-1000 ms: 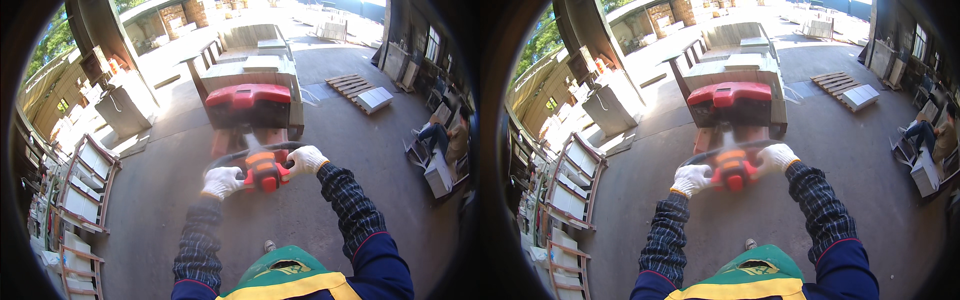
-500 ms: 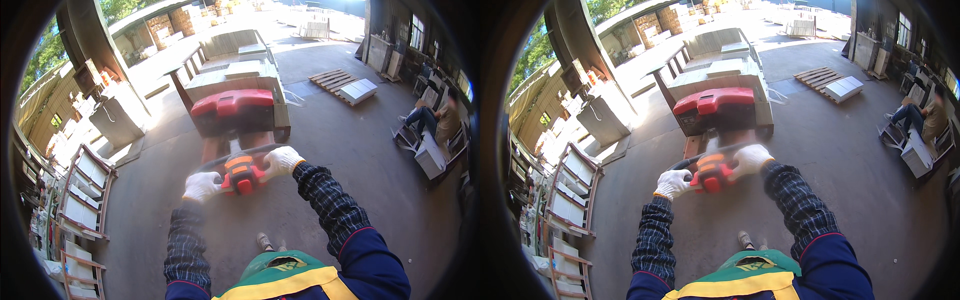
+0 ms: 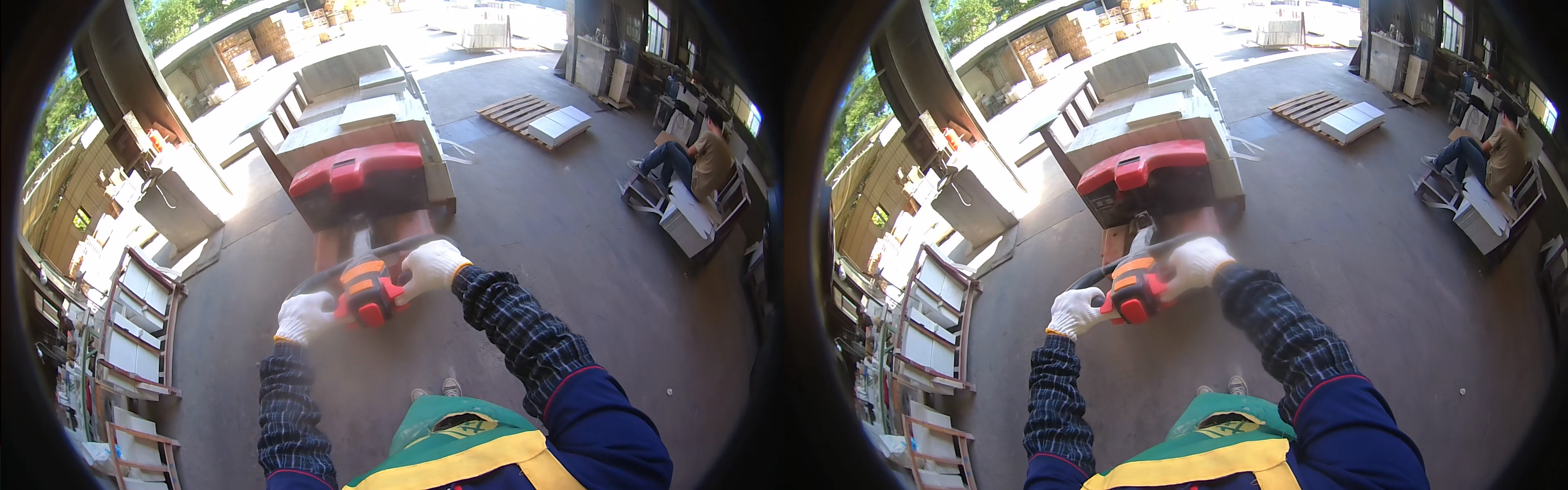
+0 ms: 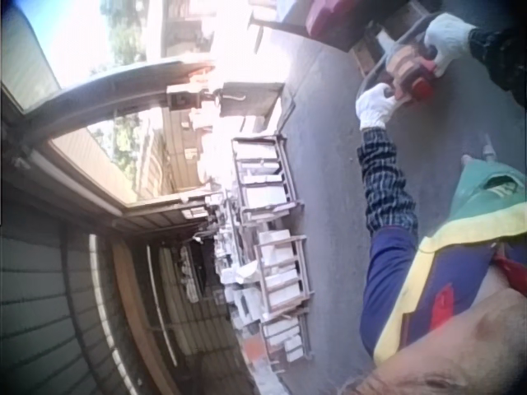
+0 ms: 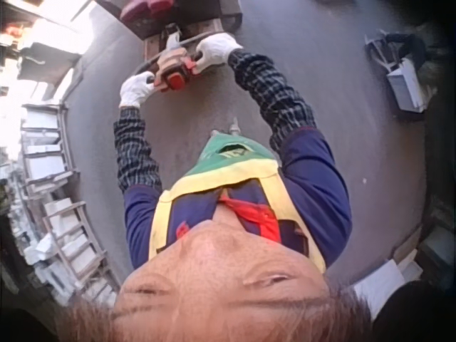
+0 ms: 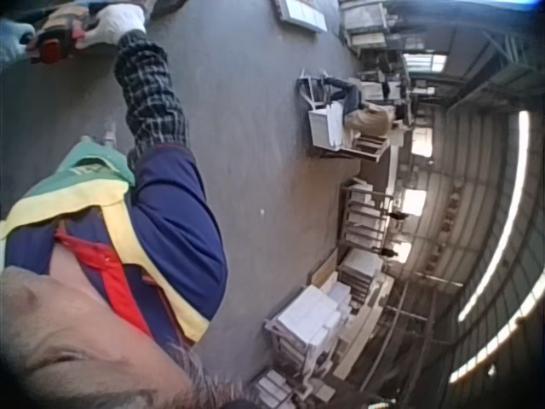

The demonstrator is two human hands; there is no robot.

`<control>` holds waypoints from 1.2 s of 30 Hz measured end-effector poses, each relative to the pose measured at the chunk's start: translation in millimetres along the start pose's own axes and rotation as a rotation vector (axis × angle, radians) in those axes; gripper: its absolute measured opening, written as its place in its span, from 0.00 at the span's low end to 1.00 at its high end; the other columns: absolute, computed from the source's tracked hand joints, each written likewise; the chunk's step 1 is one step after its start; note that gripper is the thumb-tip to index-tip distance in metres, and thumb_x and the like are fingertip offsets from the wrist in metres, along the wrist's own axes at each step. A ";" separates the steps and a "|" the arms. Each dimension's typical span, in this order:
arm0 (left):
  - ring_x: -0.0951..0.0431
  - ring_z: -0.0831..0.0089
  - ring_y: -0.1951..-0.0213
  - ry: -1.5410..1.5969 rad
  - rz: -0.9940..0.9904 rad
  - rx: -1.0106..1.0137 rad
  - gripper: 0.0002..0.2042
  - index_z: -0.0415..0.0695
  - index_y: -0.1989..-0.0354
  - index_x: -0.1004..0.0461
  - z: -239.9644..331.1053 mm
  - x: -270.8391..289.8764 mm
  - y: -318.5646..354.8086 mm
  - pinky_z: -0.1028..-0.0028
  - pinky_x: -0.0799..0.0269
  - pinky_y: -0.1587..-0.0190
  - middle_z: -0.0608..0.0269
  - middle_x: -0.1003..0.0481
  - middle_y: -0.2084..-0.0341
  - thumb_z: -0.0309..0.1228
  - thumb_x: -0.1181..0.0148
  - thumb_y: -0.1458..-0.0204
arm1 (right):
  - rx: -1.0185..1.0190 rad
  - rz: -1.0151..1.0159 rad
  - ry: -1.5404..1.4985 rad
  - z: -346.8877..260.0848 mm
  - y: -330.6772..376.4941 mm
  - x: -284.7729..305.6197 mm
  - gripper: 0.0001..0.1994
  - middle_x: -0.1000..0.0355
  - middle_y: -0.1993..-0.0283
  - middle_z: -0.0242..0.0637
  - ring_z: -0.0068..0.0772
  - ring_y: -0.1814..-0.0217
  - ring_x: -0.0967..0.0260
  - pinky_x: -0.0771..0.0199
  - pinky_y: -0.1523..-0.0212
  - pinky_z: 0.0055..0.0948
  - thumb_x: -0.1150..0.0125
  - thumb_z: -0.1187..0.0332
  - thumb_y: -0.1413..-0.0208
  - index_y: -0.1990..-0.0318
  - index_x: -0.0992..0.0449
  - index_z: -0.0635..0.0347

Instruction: The person stacks white rectangular slabs onto a pallet, then uses a red manual pallet jack to pull the loaded pallet across a warehouse floor and into a storage area. The person handles the slabs by hand and operates the pallet jack with both hands.

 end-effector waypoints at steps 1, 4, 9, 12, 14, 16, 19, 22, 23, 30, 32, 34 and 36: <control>0.15 0.56 0.64 0.007 0.002 -0.002 0.24 0.54 0.64 0.13 0.5 -0.7 6.6 0.61 0.20 0.57 0.59 0.16 0.72 0.62 0.26 0.54 | -0.016 -0.006 0.004 -3.1 7.1 -2.8 0.33 0.15 0.61 0.42 0.46 0.58 0.18 0.21 0.53 0.41 0.27 0.33 0.62 0.57 0.10 0.50; 0.15 0.56 0.66 -0.019 0.032 -0.040 0.23 0.53 0.65 0.14 1.7 0.7 19.8 0.61 0.20 0.58 0.60 0.17 0.74 0.61 0.26 0.54 | -0.025 -0.008 -0.002 -10.5 20.0 -5.2 0.33 0.15 0.62 0.43 0.46 0.59 0.18 0.21 0.54 0.41 0.27 0.33 0.62 0.57 0.10 0.50; 0.15 0.56 0.67 -0.004 0.020 -0.038 0.27 0.52 0.67 0.14 13.8 -1.5 36.9 0.60 0.20 0.59 0.60 0.18 0.76 0.66 0.28 0.53 | -0.040 -0.003 0.044 -12.9 47.1 -5.6 0.36 0.15 0.61 0.44 0.46 0.57 0.17 0.20 0.52 0.40 0.27 0.34 0.62 0.57 0.11 0.58; 0.15 0.56 0.67 -0.014 0.017 -0.048 0.27 0.52 0.67 0.14 17.6 0.0 51.4 0.60 0.20 0.59 0.59 0.17 0.75 0.66 0.28 0.53 | -0.037 0.011 0.047 -19.7 62.4 -8.7 0.36 0.15 0.61 0.44 0.46 0.56 0.17 0.20 0.52 0.40 0.27 0.33 0.62 0.57 0.11 0.57; 0.15 0.56 0.66 -0.011 0.022 -0.052 0.27 0.52 0.67 0.14 18.0 1.3 64.6 0.60 0.20 0.58 0.59 0.17 0.74 0.66 0.28 0.53 | -0.037 0.030 0.037 -27.6 72.1 -12.8 0.36 0.15 0.60 0.44 0.46 0.56 0.17 0.20 0.51 0.40 0.27 0.33 0.62 0.57 0.11 0.57; 0.15 0.56 0.66 -0.015 0.008 -0.045 0.27 0.52 0.67 0.14 20.1 2.6 76.6 0.60 0.20 0.58 0.59 0.16 0.74 0.66 0.28 0.54 | -0.042 0.029 0.033 -34.4 81.0 -16.1 0.36 0.15 0.60 0.43 0.46 0.56 0.17 0.20 0.51 0.40 0.27 0.33 0.63 0.57 0.11 0.57; 0.14 0.56 0.65 -0.021 -0.012 -0.045 0.27 0.52 0.66 0.14 28.5 3.1 93.6 0.60 0.20 0.58 0.58 0.16 0.73 0.66 0.28 0.54 | -0.058 0.010 0.033 -38.2 99.7 -18.8 0.37 0.15 0.60 0.43 0.45 0.55 0.17 0.20 0.51 0.40 0.26 0.32 0.64 0.57 0.11 0.57; 0.14 0.56 0.66 -0.006 0.003 -0.057 0.27 0.52 0.66 0.13 37.7 3.7 109.4 0.60 0.20 0.58 0.58 0.16 0.73 0.66 0.27 0.54 | -0.059 0.008 0.026 -41.6 118.3 -19.4 0.36 0.15 0.60 0.43 0.45 0.55 0.17 0.20 0.51 0.40 0.26 0.32 0.64 0.58 0.11 0.56; 0.14 0.56 0.66 -0.001 -0.004 -0.052 0.27 0.52 0.66 0.13 38.9 5.8 112.7 0.60 0.20 0.58 0.58 0.16 0.73 0.66 0.27 0.55 | -0.058 0.011 0.027 -44.7 122.1 -18.1 0.36 0.15 0.60 0.43 0.45 0.55 0.17 0.20 0.51 0.40 0.26 0.32 0.64 0.59 0.10 0.56; 0.14 0.56 0.66 0.022 0.010 -0.035 0.27 0.52 0.66 0.13 43.3 10.4 155.3 0.61 0.21 0.59 0.58 0.16 0.74 0.65 0.27 0.55 | -0.011 -0.014 0.029 -68.0 158.3 -22.6 0.39 0.16 0.65 0.43 0.49 0.59 0.18 0.20 0.56 0.43 0.27 0.28 0.63 0.55 0.11 0.54; 0.14 0.56 0.66 0.021 0.011 -0.036 0.27 0.52 0.66 0.13 50.4 9.4 166.7 0.61 0.21 0.59 0.58 0.16 0.74 0.65 0.26 0.55 | -0.006 0.004 0.026 -68.4 172.2 -23.1 0.37 0.17 0.66 0.43 0.49 0.60 0.18 0.20 0.57 0.43 0.27 0.29 0.63 0.58 0.11 0.54; 0.14 0.56 0.66 0.021 0.004 -0.028 0.26 0.52 0.66 0.13 61.7 6.8 175.9 0.61 0.21 0.59 0.58 0.16 0.74 0.64 0.26 0.55 | -0.005 0.017 0.024 -65.7 186.1 -23.6 0.35 0.17 0.67 0.43 0.48 0.61 0.18 0.20 0.57 0.42 0.26 0.30 0.63 0.61 0.11 0.54; 0.14 0.55 0.66 0.007 -0.010 -0.005 0.26 0.52 0.65 0.13 71.6 10.5 184.9 0.60 0.21 0.58 0.57 0.16 0.74 0.64 0.26 0.56 | -0.001 0.035 0.026 -67.6 195.9 -23.0 0.32 0.17 0.69 0.42 0.45 0.63 0.18 0.20 0.58 0.40 0.25 0.33 0.63 0.65 0.10 0.54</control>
Point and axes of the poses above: each hand's wrist, its own y-axis away from the middle knuckle, its own x-axis out of the back of the hand, z = x × y, the point moved 3 cm from there along -y, towards the middle knuckle
